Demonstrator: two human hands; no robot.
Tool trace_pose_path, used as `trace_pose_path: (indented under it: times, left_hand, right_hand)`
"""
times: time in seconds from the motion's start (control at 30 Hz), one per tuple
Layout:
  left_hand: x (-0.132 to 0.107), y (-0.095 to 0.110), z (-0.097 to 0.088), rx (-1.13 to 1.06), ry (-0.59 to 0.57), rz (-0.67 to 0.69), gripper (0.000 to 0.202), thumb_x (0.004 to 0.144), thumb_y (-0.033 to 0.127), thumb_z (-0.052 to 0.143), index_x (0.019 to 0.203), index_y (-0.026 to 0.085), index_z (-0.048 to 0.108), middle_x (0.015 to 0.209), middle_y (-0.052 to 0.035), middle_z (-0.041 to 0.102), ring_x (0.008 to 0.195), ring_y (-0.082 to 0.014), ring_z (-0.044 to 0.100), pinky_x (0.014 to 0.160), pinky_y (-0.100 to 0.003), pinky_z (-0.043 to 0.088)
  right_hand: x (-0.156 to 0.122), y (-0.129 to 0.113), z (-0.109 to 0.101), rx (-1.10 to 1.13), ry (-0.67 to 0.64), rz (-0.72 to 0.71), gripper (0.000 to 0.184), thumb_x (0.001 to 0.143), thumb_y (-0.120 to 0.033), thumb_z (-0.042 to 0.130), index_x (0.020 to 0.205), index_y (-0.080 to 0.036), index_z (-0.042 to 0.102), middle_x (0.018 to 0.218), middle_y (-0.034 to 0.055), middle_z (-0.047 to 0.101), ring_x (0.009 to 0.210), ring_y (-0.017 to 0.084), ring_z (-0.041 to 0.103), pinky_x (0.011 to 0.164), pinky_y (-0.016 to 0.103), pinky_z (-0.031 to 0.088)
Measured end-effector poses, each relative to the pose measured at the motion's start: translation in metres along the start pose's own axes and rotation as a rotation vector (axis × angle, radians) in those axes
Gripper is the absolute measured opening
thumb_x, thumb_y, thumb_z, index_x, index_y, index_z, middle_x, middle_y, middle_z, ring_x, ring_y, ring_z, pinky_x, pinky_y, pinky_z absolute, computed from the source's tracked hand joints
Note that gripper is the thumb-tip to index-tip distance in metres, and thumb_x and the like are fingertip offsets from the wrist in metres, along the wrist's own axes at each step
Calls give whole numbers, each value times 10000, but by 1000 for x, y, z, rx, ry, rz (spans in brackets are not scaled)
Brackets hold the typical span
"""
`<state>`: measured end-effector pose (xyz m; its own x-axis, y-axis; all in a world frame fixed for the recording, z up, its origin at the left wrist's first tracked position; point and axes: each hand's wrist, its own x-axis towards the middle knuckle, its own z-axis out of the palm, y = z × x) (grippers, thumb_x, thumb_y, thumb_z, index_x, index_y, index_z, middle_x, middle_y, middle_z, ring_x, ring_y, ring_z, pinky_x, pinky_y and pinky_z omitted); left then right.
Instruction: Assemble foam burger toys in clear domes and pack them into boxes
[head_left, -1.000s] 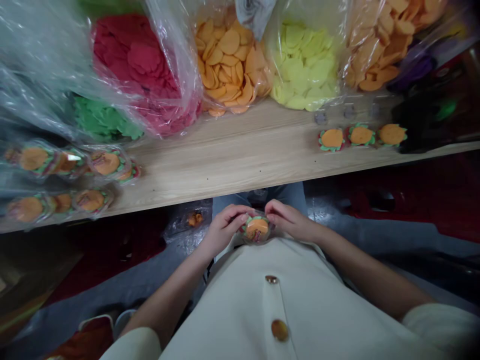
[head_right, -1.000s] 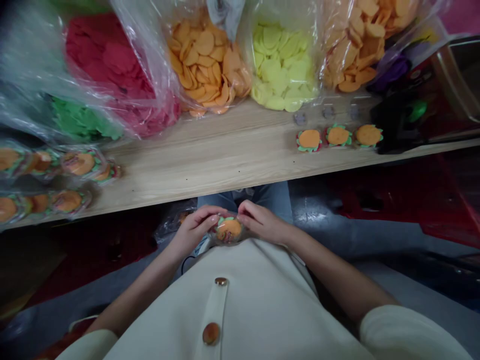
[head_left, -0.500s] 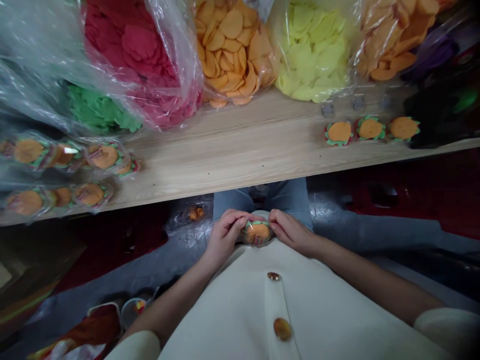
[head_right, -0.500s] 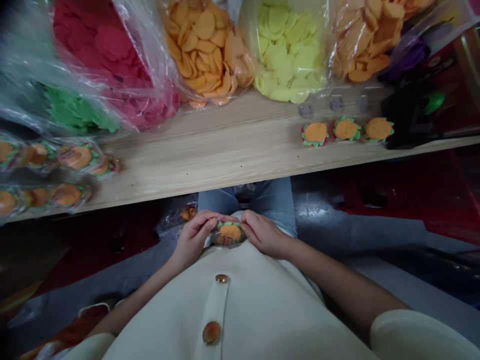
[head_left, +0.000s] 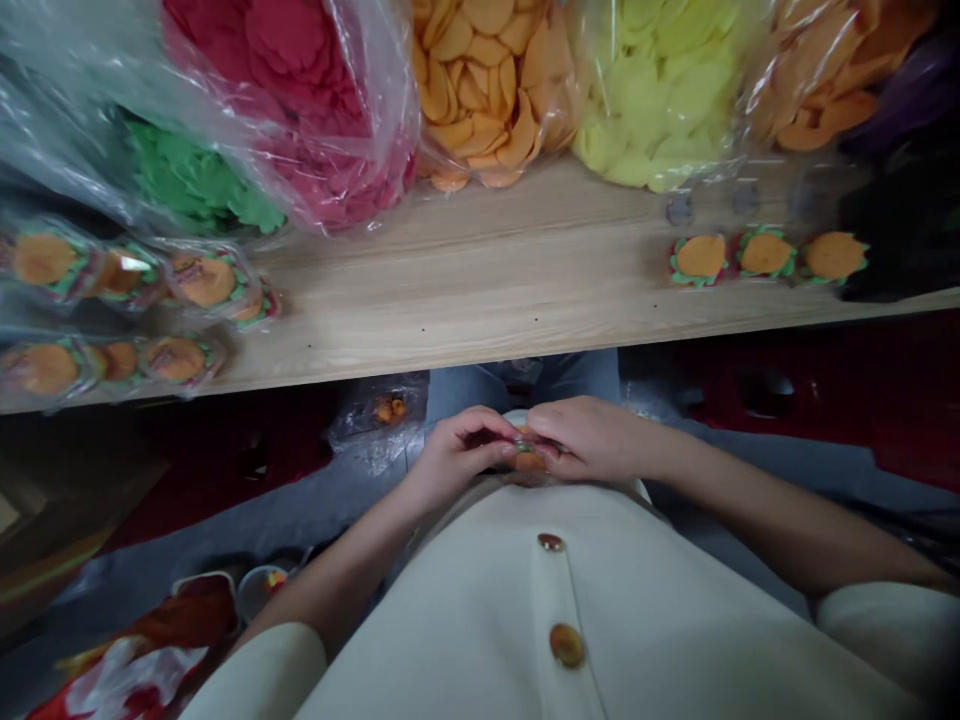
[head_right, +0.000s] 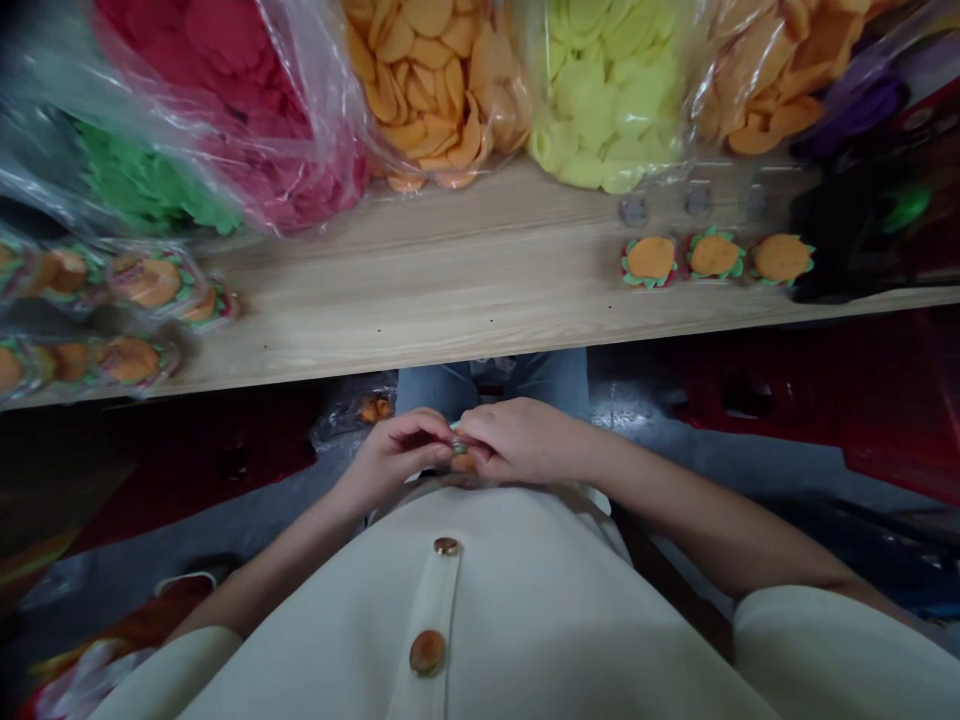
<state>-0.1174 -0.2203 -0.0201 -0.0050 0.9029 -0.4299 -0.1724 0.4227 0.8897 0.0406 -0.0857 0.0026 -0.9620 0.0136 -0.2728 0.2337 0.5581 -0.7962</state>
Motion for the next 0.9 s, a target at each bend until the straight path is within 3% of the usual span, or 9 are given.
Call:
trace_pose_path:
  times: [0.17,0.3,0.37,0.47,0.57,0.6,0.67,0.77,0.9]
  left_hand:
    - [1,1,10,185,35,13,106,745,263,627,772,163,649,790,-39,608,747,-136,552,691,-251,430]
    - [19,-1,5,41,0,-103,171,743,312,626,788,148,629,770,-28,608,708,-120,540,675,-240,430]
    - [30,0,-3,-69,-16,-147,219,757,333,612,887,156,618,802,-18,607,710,-103,533,689,-231,429]
    - [38,3,-10,-228,-41,-170,270,769,358,600,967,177,585,853,-15,584,753,-100,534,713,-229,428]
    - [34,1,-5,-339,33,-115,264,714,340,662,890,173,558,820,3,548,719,-89,517,680,-217,421]
    - [33,0,-3,-338,87,-82,262,700,328,676,867,170,549,800,12,537,693,-79,503,658,-206,412]
    - [29,-3,-1,-288,145,-57,241,704,319,672,833,160,545,765,21,521,649,-68,476,616,-192,393]
    - [25,-5,-5,-155,42,-105,215,723,315,648,813,143,557,734,15,527,641,-75,474,610,-199,389]
    - [25,-2,-10,37,-78,-69,198,743,312,621,822,135,580,759,-6,564,684,-92,496,651,-217,403]
  right_hand:
    - [-2,3,13,-28,10,-11,104,803,-224,457,707,-195,484,641,-19,493,558,111,395,525,250,242]
    - [-1,23,20,132,77,27,150,775,-206,439,629,-193,405,587,-44,416,525,92,348,511,228,245]
    - [-2,34,19,210,198,55,154,762,-203,434,619,-196,376,581,-47,396,522,90,335,505,221,253]
    - [-9,44,17,295,504,135,170,790,-264,426,639,-206,371,584,-40,382,533,105,336,501,229,266]
    - [-19,48,25,424,715,217,228,851,-359,371,675,-214,382,596,-27,396,546,125,371,509,242,309]
    - [-23,48,28,457,702,223,249,867,-378,351,685,-213,392,607,-20,418,561,131,398,524,247,329]
    - [-30,47,31,472,541,203,275,889,-389,331,709,-206,431,651,-2,474,613,141,453,566,254,361]
    - [-37,41,24,343,316,179,236,887,-390,388,820,-188,490,780,26,525,711,148,485,629,257,372]
    - [-26,30,8,168,233,166,224,888,-395,398,840,-185,461,774,11,500,683,132,453,617,246,340]
